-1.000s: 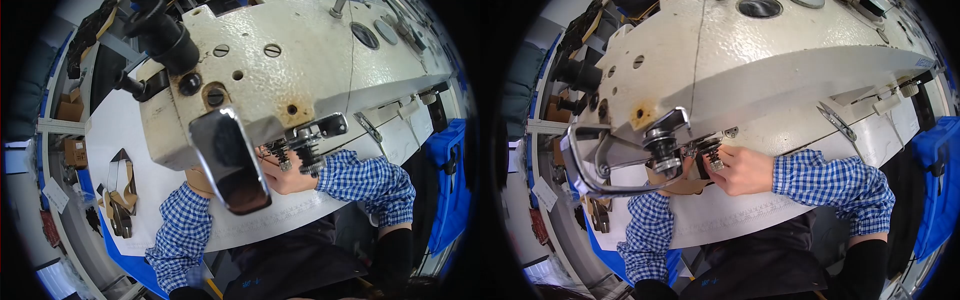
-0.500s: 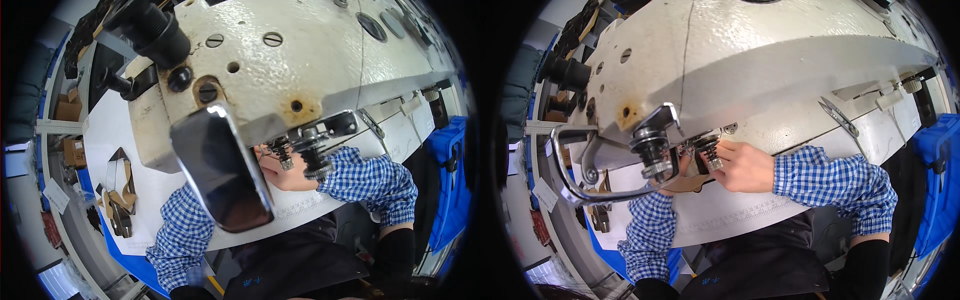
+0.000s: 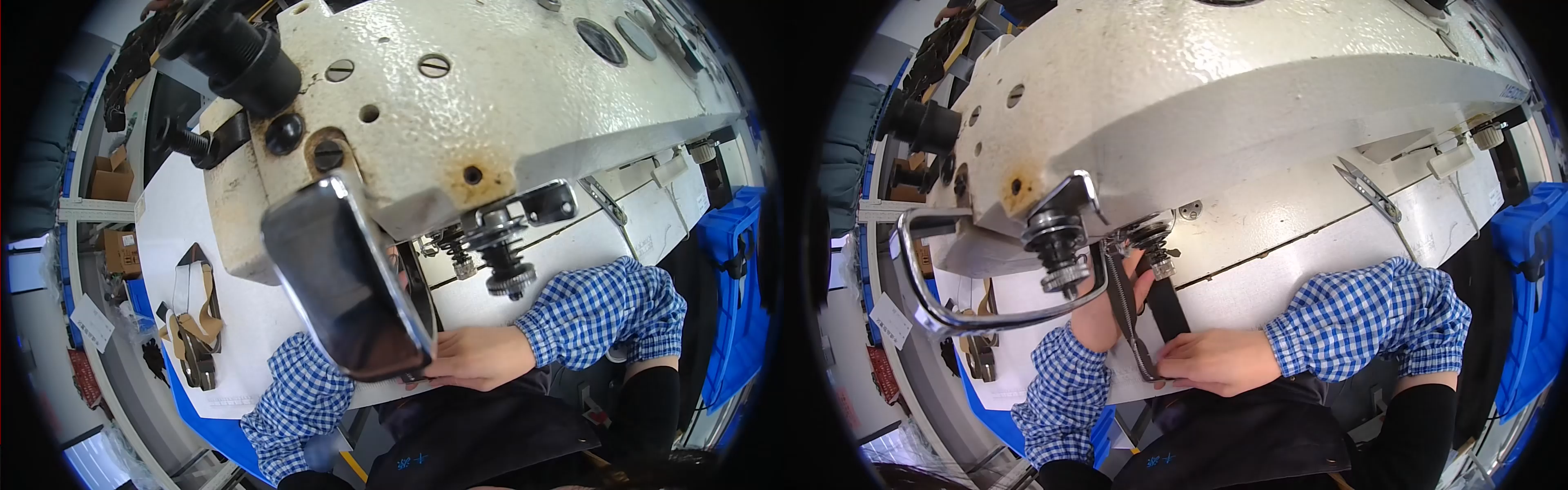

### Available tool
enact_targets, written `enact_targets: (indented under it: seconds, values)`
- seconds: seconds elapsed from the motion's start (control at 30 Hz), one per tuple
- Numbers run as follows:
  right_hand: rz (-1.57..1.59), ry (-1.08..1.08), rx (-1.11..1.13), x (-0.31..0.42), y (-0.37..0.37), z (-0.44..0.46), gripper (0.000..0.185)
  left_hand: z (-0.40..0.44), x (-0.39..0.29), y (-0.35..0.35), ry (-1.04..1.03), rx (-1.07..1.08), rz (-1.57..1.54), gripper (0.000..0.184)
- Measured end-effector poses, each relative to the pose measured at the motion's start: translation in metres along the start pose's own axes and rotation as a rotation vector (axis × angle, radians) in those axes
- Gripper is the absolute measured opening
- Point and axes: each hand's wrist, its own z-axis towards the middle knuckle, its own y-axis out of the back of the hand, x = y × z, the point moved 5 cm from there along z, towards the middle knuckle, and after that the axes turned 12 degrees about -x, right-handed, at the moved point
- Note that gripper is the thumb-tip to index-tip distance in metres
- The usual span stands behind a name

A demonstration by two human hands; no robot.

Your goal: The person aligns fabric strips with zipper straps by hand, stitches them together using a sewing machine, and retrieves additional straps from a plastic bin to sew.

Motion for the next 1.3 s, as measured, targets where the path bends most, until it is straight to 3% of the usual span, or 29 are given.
enact_targets:
  seconds: [0.4,0.6,0.7,0.9,1.1,1.23,1.3]
  values:
    - [-0.219,0.204,-0.042,0.007,0.007,-0.002,0.025,-0.013,0.002,-0.005,0.104,-0.012,0.054,0.054]
    - [-0.638,0.394,-0.195,0.012,0.008,-0.004,0.018,-0.006,-0.009,0.0,-0.057,-0.014,0.155,0.056]
    - [-0.841,0.383,-0.179,0.015,0.008,-0.006,0.02,-0.006,-0.011,-0.001,-0.038,-0.023,0.153,0.055]
    - [-1.153,0.496,-0.179,0.016,0.012,-0.006,0.028,-0.012,-0.003,0.0,-0.009,-0.026,0.044,0.047]
    - [-1.223,0.531,-0.3,0.006,0.021,0.001,0.03,-0.008,-0.009,0.0,-0.037,-0.086,0.074,0.033]
    - [-1.268,0.489,-0.368,0.0,0.026,0.007,0.034,-0.024,0.027,-0.02,0.457,-0.069,-0.356,0.027]
    - [-1.284,0.461,-0.339,0.003,0.035,0.011,0.035,-0.022,0.03,-0.02,0.406,-0.048,-0.291,0.025]
